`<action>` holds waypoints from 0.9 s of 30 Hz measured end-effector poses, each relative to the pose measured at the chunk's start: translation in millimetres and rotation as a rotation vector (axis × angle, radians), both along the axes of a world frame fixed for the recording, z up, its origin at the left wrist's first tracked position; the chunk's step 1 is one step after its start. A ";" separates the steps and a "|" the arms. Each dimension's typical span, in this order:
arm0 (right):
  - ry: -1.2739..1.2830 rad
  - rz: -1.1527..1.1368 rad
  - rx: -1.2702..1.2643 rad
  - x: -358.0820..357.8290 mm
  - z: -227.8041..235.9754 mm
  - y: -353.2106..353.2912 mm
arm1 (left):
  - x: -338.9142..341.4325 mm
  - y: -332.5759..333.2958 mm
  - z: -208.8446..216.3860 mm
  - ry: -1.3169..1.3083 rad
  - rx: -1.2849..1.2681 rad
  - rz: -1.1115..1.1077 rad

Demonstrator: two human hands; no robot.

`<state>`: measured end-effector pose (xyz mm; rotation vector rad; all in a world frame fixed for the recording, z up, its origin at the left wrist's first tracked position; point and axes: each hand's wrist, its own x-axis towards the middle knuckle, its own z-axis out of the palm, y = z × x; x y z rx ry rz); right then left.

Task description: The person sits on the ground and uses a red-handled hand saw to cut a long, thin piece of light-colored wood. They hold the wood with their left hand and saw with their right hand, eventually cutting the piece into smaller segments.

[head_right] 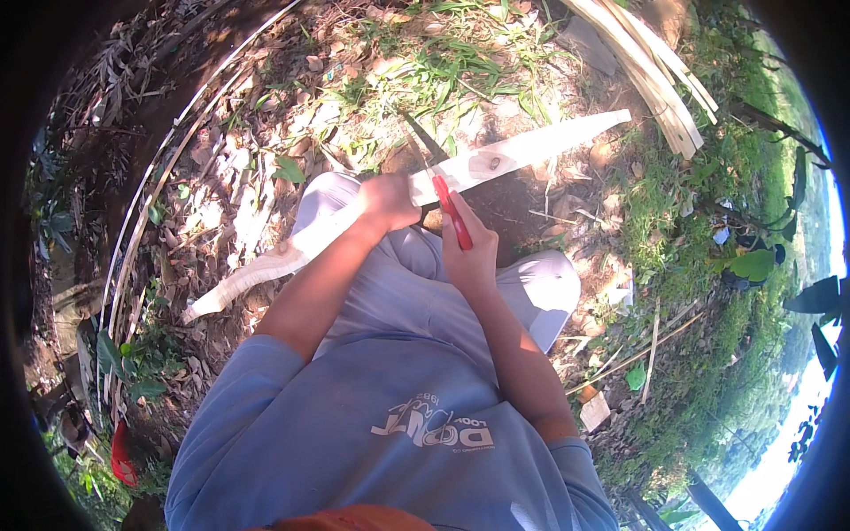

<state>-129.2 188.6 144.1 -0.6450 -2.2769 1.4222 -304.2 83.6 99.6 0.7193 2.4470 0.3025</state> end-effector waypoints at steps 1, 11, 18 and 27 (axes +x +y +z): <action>0.012 0.006 0.065 -16.3 -19.9 2.1 | 0.9 0.5 0.3 0.009 -0.001 -0.004; 0.083 0.023 -0.179 -92.0 -79.4 14.0 | -5.5 -0.3 -1.2 -0.038 -0.034 -0.028; 0.078 0.015 -0.187 -79.6 -87.6 15.8 | -11.0 -2.0 7.8 -0.074 -0.059 -0.070; -0.068 -0.002 -0.216 23.8 -2.6 15.6 | -17.4 3.7 5.9 -0.077 -0.121 -0.084</action>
